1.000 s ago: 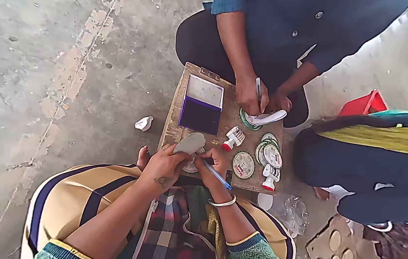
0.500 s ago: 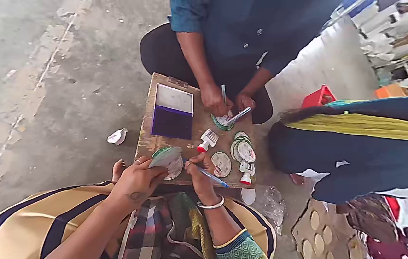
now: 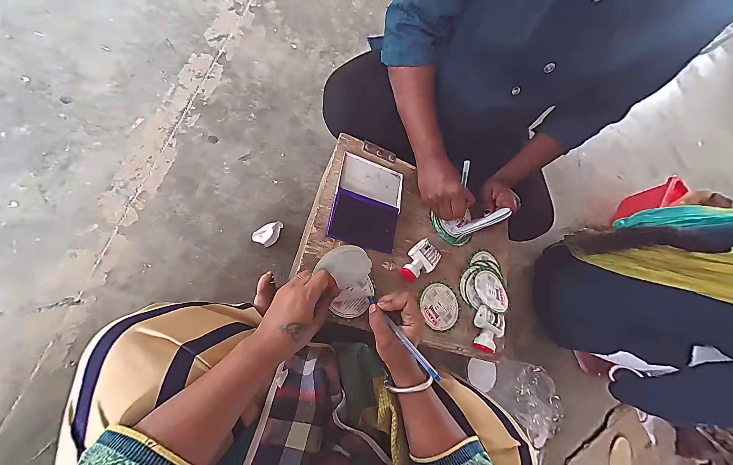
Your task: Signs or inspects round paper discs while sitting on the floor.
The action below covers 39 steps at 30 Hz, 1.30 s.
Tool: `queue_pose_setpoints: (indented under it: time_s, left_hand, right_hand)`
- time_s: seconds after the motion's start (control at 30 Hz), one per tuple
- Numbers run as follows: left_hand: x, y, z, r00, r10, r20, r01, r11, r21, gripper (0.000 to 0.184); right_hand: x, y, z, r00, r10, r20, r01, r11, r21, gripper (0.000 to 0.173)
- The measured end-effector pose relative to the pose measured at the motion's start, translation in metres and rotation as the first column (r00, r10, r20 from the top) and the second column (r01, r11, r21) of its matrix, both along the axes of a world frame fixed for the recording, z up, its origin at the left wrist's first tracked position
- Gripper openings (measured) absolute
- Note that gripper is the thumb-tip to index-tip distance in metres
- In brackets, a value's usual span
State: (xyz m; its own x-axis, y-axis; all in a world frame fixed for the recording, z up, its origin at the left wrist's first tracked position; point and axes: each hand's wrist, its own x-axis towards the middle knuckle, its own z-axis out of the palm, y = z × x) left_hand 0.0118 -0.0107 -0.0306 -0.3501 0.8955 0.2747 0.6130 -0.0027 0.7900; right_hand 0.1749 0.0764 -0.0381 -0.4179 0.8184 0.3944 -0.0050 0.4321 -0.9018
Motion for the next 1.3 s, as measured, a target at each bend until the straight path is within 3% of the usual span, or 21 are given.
queue_pose_setpoints:
  time_s: [0.1,0.23,0.4,0.5,0.6,0.7,0.8,0.9,1.03,1.3]
  left_hand:
    - [-0.001,-0.001,0.002,1.000,-0.031,0.001,0.031,0.999,-0.018,0.019]
    - [-0.001,-0.001,-0.001,0.994,-0.080,-0.080,0.084,0.996,0.036,0.028]
    - [-0.003,-0.002,-0.005,0.970,-0.157,-0.188,0.177,0.980,0.093,0.030]
    - [-0.003,-0.002,-0.005,0.963,-0.171,-0.210,0.192,0.978,0.085,0.036]
    - [-0.001,0.001,-0.008,0.980,-0.112,-0.163,0.130,0.987,0.099,0.022]
    - [0.000,0.002,-0.005,0.998,-0.040,-0.057,0.043,0.998,0.054,0.019]
    - [0.002,0.002,-0.003,0.998,0.042,0.038,-0.042,0.999,0.008,0.018]
    - [0.002,0.003,-0.003,0.994,0.062,0.094,-0.062,0.998,0.003,0.028]
    - [0.003,0.002,-0.004,0.999,0.021,0.040,-0.023,0.998,0.063,0.031]
    - [0.005,0.002,-0.002,1.000,0.022,0.019,-0.022,0.999,-0.032,0.026]
  right_hand:
    - [-0.001,-0.002,0.000,0.994,-0.100,-0.048,0.100,0.995,-0.004,0.014]
    - [-0.008,-0.006,0.006,0.983,-0.180,-0.017,0.173,0.963,-0.205,0.019]
    - [-0.011,-0.008,0.013,0.984,-0.162,-0.072,0.134,0.945,-0.297,0.022]
    - [-0.013,-0.005,0.016,0.974,-0.127,-0.189,0.045,0.921,-0.387,0.024]
    - [-0.011,0.000,0.015,0.963,-0.069,-0.261,-0.059,0.889,-0.455,0.023]
    - [-0.008,0.004,0.012,0.985,-0.024,-0.172,-0.034,0.945,-0.326,0.023]
    - [0.001,0.011,0.008,0.986,0.108,0.123,-0.101,0.993,-0.060,0.008]
    - [-0.006,0.012,0.006,0.947,0.123,0.295,-0.117,0.992,-0.038,0.008]
    - [-0.012,0.012,0.005,0.942,0.100,0.322,-0.090,0.995,-0.044,0.007]
    - [-0.011,0.011,0.000,0.943,0.083,0.322,-0.083,0.996,-0.013,0.012]
